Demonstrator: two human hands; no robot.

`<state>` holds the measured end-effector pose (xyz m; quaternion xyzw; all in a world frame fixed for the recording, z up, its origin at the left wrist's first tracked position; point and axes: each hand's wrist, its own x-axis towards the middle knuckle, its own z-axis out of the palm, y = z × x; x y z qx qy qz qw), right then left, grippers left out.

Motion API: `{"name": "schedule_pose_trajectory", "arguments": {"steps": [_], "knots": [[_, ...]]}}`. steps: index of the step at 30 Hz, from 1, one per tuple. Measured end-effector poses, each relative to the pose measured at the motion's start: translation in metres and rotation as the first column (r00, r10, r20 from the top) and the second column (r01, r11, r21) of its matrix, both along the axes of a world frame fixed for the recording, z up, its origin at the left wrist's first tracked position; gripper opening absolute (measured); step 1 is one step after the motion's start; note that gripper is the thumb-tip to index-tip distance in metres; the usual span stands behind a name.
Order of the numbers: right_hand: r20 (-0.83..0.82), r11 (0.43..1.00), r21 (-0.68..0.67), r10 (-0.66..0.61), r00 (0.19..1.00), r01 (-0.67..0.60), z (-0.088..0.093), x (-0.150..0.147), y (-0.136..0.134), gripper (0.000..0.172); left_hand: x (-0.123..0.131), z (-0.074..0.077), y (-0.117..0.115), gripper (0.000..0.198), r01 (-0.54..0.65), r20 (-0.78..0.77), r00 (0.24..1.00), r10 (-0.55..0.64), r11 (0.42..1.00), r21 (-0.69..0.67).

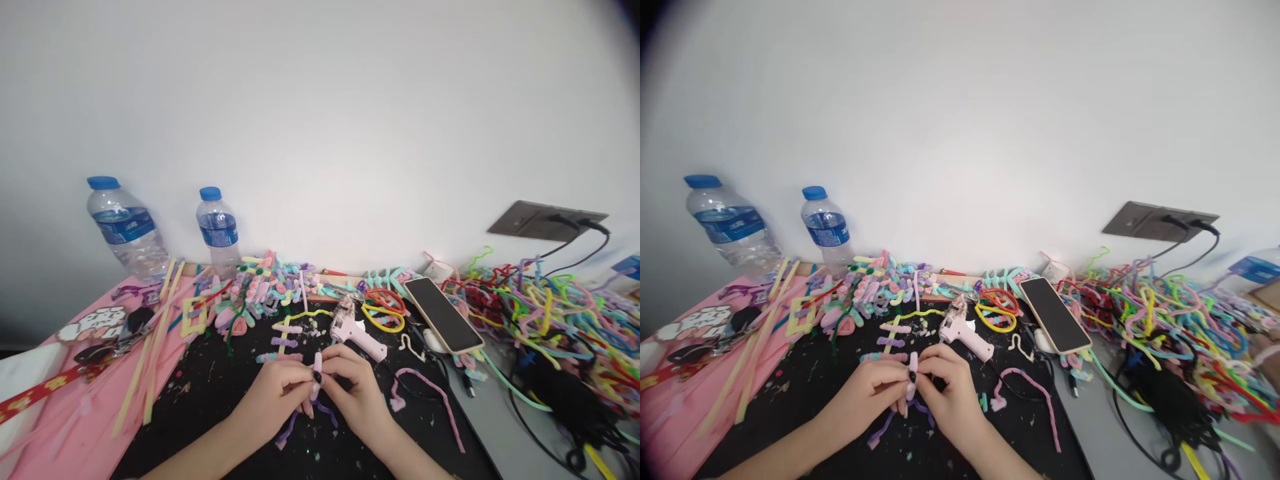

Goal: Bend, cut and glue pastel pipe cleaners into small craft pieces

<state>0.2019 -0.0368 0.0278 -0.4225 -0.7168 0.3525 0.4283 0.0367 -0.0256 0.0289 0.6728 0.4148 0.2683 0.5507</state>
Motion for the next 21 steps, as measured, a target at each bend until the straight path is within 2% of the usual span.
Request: {"name": "schedule_pose_trajectory", "arguments": {"steps": [4, 6, 9, 11, 12, 16, 19, 21], "knots": [[-0.075, 0.998, -0.032, -0.050, 0.996, 0.048, 0.001, 0.004, 0.001, 0.016, -0.005, 0.010, 0.001, 0.019, 0.079, -0.059, 0.995, -0.080, 0.997, -0.019], [-0.122, 0.993, -0.058, -0.113, 0.986, 0.107, 0.003, 0.007, 0.001, 0.018, -0.015, 0.017, 0.006, 0.014, 0.072, -0.081, 0.994, -0.075, 0.997, -0.039], [-0.176, 0.973, -0.138, -0.208, 0.962, 0.185, 0.004, 0.012, 0.001, 0.022, -0.037, 0.024, 0.016, 0.019, -0.163, -0.140, 0.976, 0.168, 0.986, 0.045], [-0.189, 0.963, -0.183, -0.230, 0.955, 0.196, 0.003, 0.014, 0.002, 0.026, -0.053, 0.026, 0.025, 0.022, -0.310, -0.189, 0.925, 0.331, 0.942, 0.131], [-0.190, 0.962, -0.193, -0.230, 0.954, 0.194, 0.002, 0.014, 0.003, 0.027, -0.060, 0.026, 0.028, 0.022, -0.345, -0.209, 0.903, 0.375, 0.924, 0.166], [-0.181, 0.959, -0.212, -0.229, 0.956, 0.189, -0.002, 0.014, 0.005, 0.028, -0.076, 0.021, 0.037, 0.029, -0.387, -0.235, 0.869, 0.435, 0.894, 0.224], [-0.186, 0.953, -0.247, -0.224, 0.957, 0.175, -0.004, 0.014, 0.005, 0.029, -0.078, 0.016, 0.037, 0.033, -0.375, -0.302, 0.835, 0.460, 0.877, 0.301], [-0.197, 0.950, -0.271, -0.212, 0.957, 0.154, -0.005, 0.014, 0.005, 0.029, -0.078, 0.015, 0.036, 0.033, -0.386, -0.291, 0.825, 0.484, 0.859, 0.336]]}}
